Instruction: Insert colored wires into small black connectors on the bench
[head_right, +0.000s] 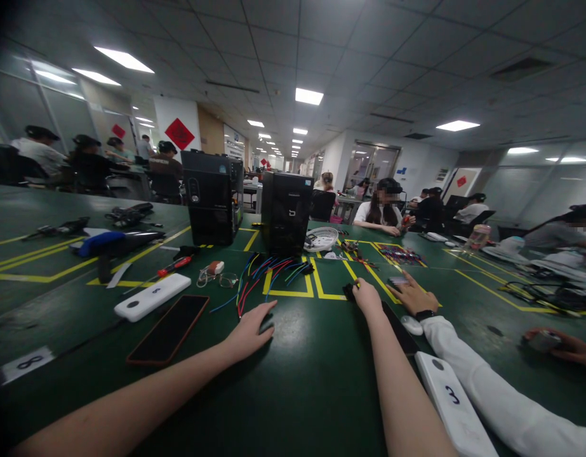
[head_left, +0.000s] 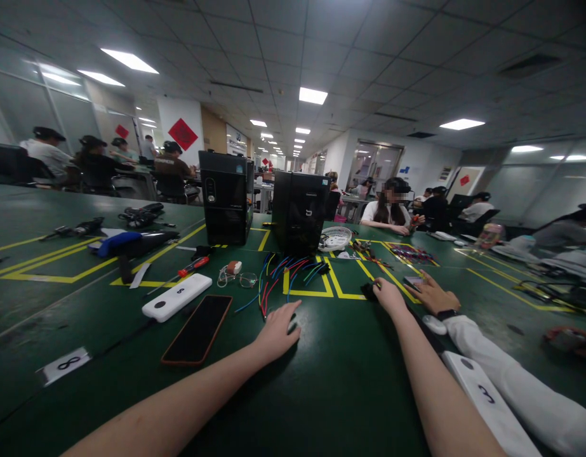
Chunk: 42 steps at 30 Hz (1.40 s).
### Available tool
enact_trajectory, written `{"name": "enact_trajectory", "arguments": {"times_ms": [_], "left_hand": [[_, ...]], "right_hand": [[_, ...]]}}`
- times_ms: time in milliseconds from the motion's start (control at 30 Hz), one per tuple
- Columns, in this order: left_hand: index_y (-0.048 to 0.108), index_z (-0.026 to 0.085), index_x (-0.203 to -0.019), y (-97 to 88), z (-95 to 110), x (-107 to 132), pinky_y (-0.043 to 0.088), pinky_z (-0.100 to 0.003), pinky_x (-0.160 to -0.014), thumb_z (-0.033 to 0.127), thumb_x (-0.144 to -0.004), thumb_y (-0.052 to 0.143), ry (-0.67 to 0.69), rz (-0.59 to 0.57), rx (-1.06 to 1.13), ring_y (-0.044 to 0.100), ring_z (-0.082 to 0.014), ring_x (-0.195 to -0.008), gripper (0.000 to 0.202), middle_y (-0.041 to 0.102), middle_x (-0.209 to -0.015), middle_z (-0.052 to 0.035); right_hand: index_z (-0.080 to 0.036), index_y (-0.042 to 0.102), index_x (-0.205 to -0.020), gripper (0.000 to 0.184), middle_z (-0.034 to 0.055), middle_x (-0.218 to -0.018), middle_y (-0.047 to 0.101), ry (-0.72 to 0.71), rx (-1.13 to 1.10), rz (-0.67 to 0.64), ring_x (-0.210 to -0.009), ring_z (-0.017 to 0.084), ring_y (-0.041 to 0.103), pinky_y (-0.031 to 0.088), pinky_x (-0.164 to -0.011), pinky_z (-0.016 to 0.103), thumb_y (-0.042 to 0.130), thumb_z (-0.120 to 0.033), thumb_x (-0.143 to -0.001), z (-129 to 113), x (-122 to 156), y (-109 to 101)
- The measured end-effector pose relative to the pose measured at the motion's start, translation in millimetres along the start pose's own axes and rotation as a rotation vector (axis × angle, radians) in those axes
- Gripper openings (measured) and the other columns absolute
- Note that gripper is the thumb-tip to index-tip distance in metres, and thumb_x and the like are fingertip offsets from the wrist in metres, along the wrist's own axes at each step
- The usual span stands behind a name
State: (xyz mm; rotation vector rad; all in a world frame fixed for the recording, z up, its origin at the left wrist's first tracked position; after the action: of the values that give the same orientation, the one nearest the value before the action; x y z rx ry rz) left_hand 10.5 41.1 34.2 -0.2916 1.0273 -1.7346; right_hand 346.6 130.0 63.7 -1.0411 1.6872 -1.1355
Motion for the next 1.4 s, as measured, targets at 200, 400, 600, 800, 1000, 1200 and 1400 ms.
{"name": "enact_trajectory", "arguments": {"times_ms": [200, 400, 600, 800, 1000, 1200, 1400], "left_hand": [[0.035, 0.022, -0.131, -1.7, 2.7, 0.3, 0.028, -0.040, -0.101, 0.025, -0.077, 0.049, 0.013, -0.004, -0.001, 0.039, -0.0238, -0.120, 0.056, 0.045, -0.130, -0.0077], [0.037, 0.023, -0.130, -2.7, 3.2, 1.3, 0.027, -0.041, -0.101, 0.025, -0.077, 0.049, -0.003, -0.022, 0.009, 0.039, -0.0244, -0.121, 0.054, 0.045, -0.130, -0.0068], [0.037, 0.022, -0.130, -1.8, 2.7, 0.8, 0.027, -0.040, -0.101, 0.025, -0.077, 0.049, 0.017, -0.007, 0.003, 0.039, -0.0237, -0.121, 0.054, 0.045, -0.130, -0.0070], [0.038, 0.022, -0.129, -0.9, 2.0, 0.7, 0.027, -0.040, -0.101, 0.023, -0.077, 0.050, 0.000, -0.014, 0.000, 0.038, -0.0241, -0.122, 0.054, 0.044, -0.131, -0.0071], [0.038, 0.023, -0.129, -2.5, 3.4, 1.1, 0.026, -0.040, -0.102, 0.024, -0.076, 0.050, 0.009, -0.006, 0.009, 0.039, -0.0249, -0.121, 0.054, 0.045, -0.130, -0.0063], [0.038, 0.022, -0.129, -1.6, 3.1, 0.9, 0.027, -0.040, -0.101, 0.024, -0.077, 0.049, 0.031, 0.006, -0.002, 0.040, -0.0239, -0.120, 0.053, 0.045, -0.130, -0.0067], [0.038, 0.023, -0.129, -1.8, 4.0, 0.9, 0.027, -0.040, -0.101, 0.024, -0.077, 0.050, 0.032, 0.004, 0.001, 0.040, -0.0245, -0.120, 0.053, 0.045, -0.129, -0.0067]], "right_hand": [[-0.013, 0.053, -0.121, 0.042, 0.0095, -0.122, 0.055, -0.097, -0.053, -0.059, -0.110, 0.019, 0.051, 0.036, -0.090, 0.024, 0.037, -0.021, -0.083, -9.2, 0.4, 5.2], [-0.015, 0.056, -0.119, 0.043, 0.0086, -0.119, 0.057, -0.089, -0.013, -0.112, -0.108, 0.020, 0.052, 0.037, -0.089, 0.024, 0.039, -0.020, -0.080, -7.3, 0.9, 8.8], [-0.017, 0.057, -0.117, 0.043, 0.0095, -0.114, 0.060, -0.115, 0.082, -0.093, -0.104, 0.020, 0.055, 0.039, -0.086, 0.025, 0.038, -0.020, -0.079, -13.0, 3.2, 7.0], [-0.017, 0.057, -0.117, 0.043, 0.0112, -0.111, 0.062, -0.098, 0.119, -0.078, -0.101, 0.021, 0.057, 0.040, -0.083, 0.026, 0.038, -0.019, -0.080, -17.8, 5.4, 4.6], [-0.017, 0.056, -0.118, 0.043, 0.0110, -0.111, 0.062, -0.096, 0.118, -0.088, -0.102, 0.020, 0.056, 0.039, -0.084, 0.026, 0.037, -0.019, -0.080, -15.5, 3.4, 7.5], [-0.018, 0.056, -0.118, 0.043, 0.0115, -0.109, 0.062, -0.094, 0.128, -0.046, -0.100, 0.021, 0.057, 0.041, -0.081, 0.027, 0.035, -0.022, -0.081, -12.3, 1.7, 6.8], [-0.019, 0.058, -0.116, 0.042, 0.0110, -0.108, 0.063, -0.073, 0.145, -0.059, -0.099, 0.021, 0.058, 0.041, -0.079, 0.027, 0.035, -0.022, -0.080, -10.5, 2.8, 6.7]]}}
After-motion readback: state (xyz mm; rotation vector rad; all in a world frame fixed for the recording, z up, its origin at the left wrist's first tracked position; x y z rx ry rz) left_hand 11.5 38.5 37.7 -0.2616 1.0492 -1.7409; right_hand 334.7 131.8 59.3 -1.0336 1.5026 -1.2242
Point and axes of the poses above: each hand's wrist, its own x-axis away from the middle knuckle, its own y-axis out of the palm, z = x × y, the point moved 10 cm from there along -x, towards the middle knuckle
